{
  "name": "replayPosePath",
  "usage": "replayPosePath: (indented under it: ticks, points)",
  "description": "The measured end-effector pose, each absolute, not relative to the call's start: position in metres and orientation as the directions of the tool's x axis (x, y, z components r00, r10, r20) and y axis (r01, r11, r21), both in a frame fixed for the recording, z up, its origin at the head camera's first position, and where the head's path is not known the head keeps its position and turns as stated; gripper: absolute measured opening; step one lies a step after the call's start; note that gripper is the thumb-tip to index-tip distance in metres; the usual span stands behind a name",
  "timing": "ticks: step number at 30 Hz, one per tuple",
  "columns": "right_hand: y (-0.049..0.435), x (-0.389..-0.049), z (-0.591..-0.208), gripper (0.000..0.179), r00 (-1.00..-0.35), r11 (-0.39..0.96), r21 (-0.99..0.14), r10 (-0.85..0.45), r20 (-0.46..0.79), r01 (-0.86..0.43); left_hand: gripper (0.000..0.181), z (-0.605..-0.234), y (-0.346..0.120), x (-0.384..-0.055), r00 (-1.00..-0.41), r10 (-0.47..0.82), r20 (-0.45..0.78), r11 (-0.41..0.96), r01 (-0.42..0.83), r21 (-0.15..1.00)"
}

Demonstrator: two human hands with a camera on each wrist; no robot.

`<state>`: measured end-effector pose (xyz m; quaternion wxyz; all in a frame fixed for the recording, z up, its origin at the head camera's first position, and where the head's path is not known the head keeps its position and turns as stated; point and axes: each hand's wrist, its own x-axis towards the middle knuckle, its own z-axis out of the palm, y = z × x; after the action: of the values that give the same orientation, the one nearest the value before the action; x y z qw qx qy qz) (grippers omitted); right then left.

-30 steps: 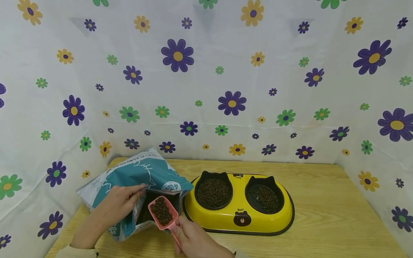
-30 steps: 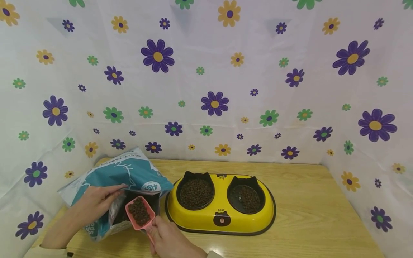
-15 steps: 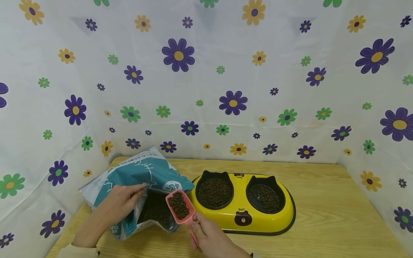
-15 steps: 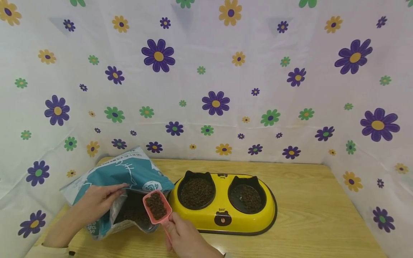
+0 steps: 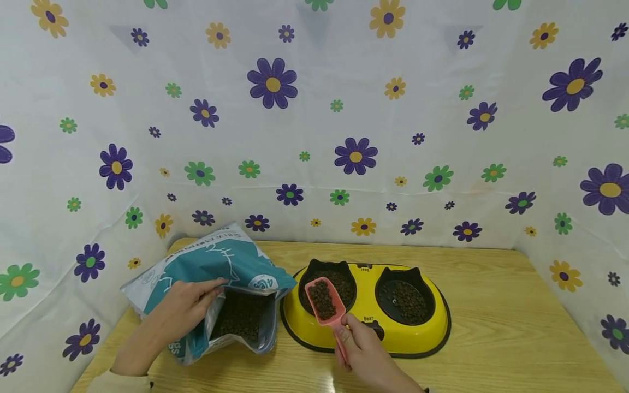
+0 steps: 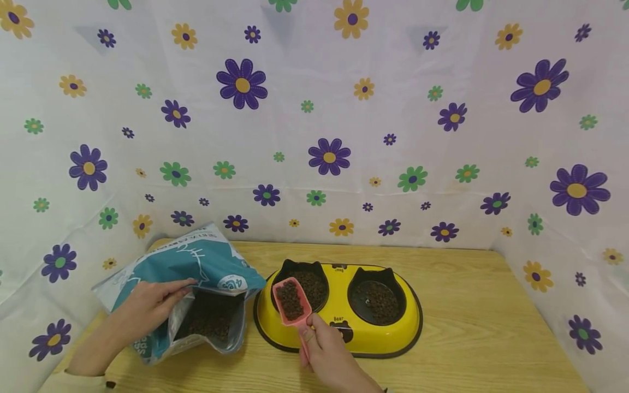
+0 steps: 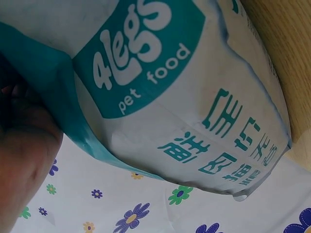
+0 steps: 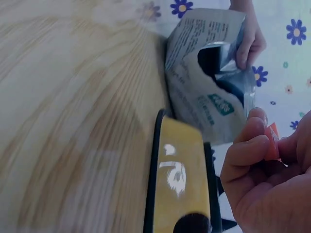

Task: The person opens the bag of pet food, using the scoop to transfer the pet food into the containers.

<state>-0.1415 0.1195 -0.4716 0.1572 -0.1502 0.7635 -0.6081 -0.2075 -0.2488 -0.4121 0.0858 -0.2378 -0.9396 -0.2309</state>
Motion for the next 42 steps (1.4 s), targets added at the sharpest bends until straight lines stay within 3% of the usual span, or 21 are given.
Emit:
replayPosePath:
  ticks: [12,20,32,42]
  points:
    - [0.165,-0.136,-0.482,0.036,-0.955,0.296,-0.955,-0.270,-0.119,0.036,0.028,-0.412,-0.249,-0.207,-0.871,0.411,0.269,0.782,0.489,0.387]
    - [0.187,-0.138,-0.479,0.024,-0.992,0.395,-0.914,-0.035,-0.120,0.096,0.028,-0.413,-0.249,-0.207,-0.870,0.410,0.273,0.780,0.490,0.389]
    - [0.226,-0.139,-0.474,0.030,-0.991,0.654,-0.751,0.132,-0.008,0.093,0.028,-0.413,-0.249,-0.206,-0.874,0.407,0.264,0.786,0.482,0.387]
    - [0.244,-0.137,-0.476,0.021,-0.971,0.802,-0.596,0.104,0.214,-0.046,0.028,-0.414,-0.248,-0.206,-0.875,0.405,0.266,0.782,0.482,0.396]
